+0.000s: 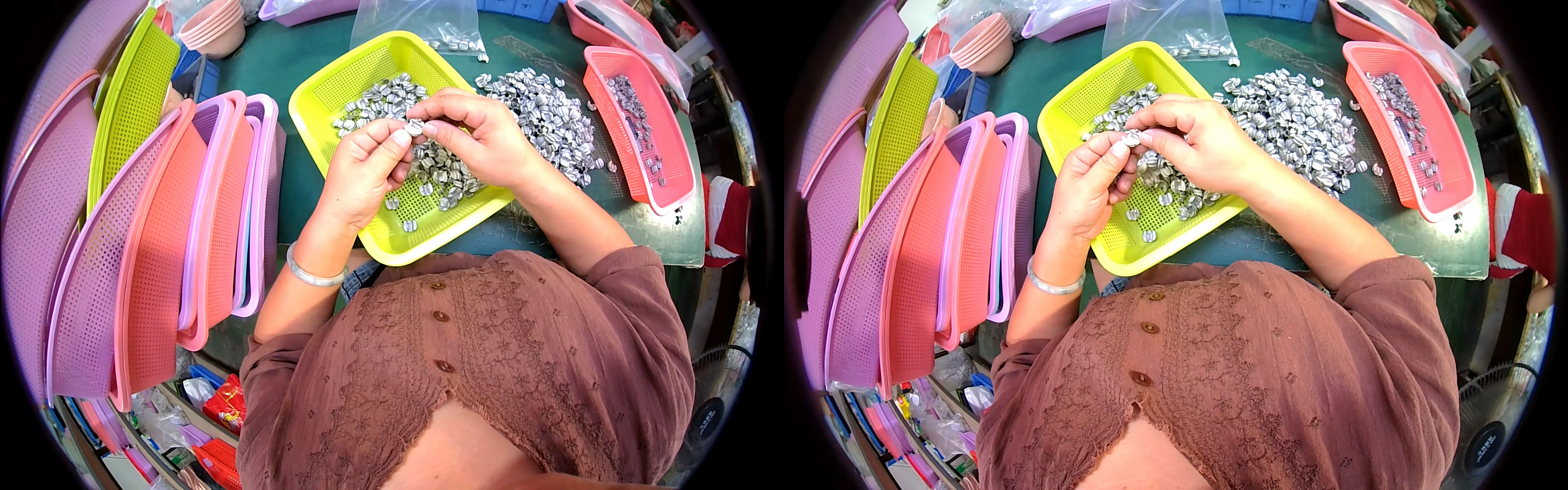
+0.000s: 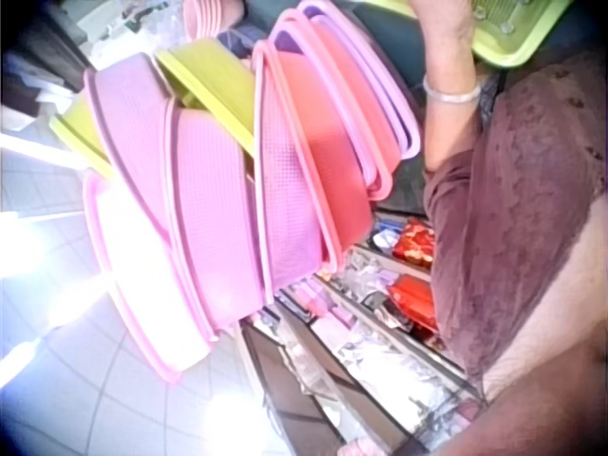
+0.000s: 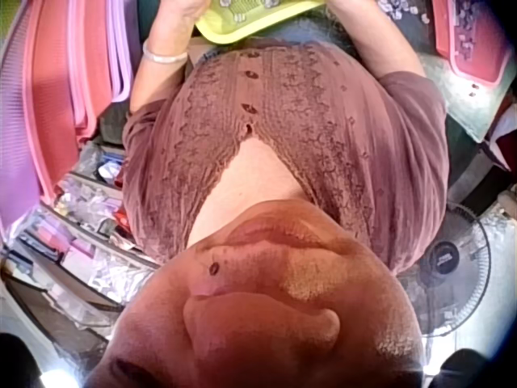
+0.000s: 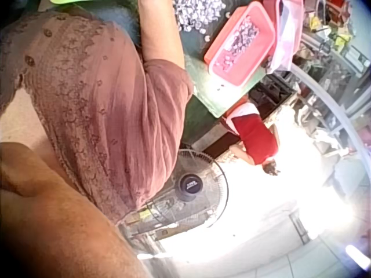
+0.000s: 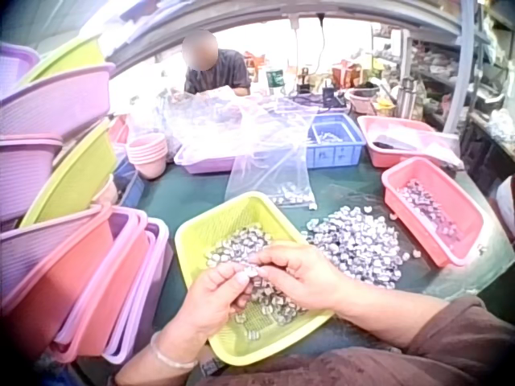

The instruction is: The person picks up small metal components from a yellow basket and uses a pair of red-handled pliers to trim a part of each component before placing them into a pink basket.

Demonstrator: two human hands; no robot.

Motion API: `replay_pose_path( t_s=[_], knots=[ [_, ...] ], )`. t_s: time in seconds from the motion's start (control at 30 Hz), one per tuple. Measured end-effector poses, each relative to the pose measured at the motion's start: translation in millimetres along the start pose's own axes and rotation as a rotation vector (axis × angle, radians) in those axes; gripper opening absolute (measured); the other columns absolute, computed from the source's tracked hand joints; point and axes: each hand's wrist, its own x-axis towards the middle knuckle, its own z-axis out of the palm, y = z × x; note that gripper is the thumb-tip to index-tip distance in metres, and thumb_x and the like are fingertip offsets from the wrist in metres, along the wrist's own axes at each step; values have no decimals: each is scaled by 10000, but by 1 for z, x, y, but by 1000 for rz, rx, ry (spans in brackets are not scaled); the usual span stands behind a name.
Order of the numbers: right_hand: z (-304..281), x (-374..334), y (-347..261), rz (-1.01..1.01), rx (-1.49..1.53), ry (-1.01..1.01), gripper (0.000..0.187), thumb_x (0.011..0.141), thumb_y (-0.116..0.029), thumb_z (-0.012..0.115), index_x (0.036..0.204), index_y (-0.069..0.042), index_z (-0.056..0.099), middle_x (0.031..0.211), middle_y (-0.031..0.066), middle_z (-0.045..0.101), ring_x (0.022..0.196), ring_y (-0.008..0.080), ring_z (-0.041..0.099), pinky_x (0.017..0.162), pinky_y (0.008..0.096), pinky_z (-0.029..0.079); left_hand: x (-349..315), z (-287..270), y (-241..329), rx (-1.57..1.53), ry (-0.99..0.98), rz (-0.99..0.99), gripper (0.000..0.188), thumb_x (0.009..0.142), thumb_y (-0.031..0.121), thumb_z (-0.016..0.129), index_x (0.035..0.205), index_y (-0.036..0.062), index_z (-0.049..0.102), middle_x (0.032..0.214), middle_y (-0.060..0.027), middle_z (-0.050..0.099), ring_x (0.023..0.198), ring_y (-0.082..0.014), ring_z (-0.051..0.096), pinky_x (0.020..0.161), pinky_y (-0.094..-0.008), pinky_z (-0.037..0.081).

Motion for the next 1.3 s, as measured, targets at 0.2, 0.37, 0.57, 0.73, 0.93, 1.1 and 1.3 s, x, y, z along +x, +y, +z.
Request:
replay_pose_path(
  t_s=[0.2,0.37,0.57,0.73,0.93,1.1,1.3],
  knots=[
    [0,0,-1,9,0,4,152,792,-50,560,928,8,596,798,82,593,736,140,586,661,240,459,1,-1,-3,16,7,14,152,871,180,503,901,49,575,667,38,498,529,-25,414,435,-128,297],
    [-1,0,-3,-11,-20,17,135,787,-43,568,914,-3,593,785,75,585,720,135,581,646,237,459,0,2,1,-47,27,16,137,871,145,485,901,46,574,677,28,513,532,-31,433,429,-139,305],
    [-1,1,-4,-85,-85,28,127,760,-17,590,887,-7,592,761,70,575,681,138,581,612,238,464,-1,1,-1,-28,34,30,127,869,127,485,907,42,572,693,19,530,529,-34,442,430,-144,316],
    [0,1,-2,-116,-84,31,125,745,-8,601,869,-9,593,749,69,570,671,143,578,599,238,462,-1,0,-3,-46,32,29,120,868,123,490,909,44,572,694,21,531,529,-33,441,433,-143,319],
    [0,1,-2,-114,-96,30,119,748,-9,597,867,-11,593,745,65,567,665,142,574,588,236,455,0,-2,-2,-28,6,11,139,868,143,500,939,52,576,699,34,531,547,-31,445,464,-141,348],
    [0,1,-4,-104,-92,35,113,758,-13,587,871,-11,594,750,60,565,666,132,566,595,230,448,0,1,-2,-17,51,13,130,864,141,508,920,49,581,683,31,522,527,-29,430,436,-137,312],
    [0,0,-4,-70,-34,42,112,765,-18,581,876,-13,596,758,59,562,670,122,555,598,230,443,-1,2,-2,-5,52,42,115,855,135,528,914,58,589,663,38,503,526,-26,424,438,-137,310]
  ],
)
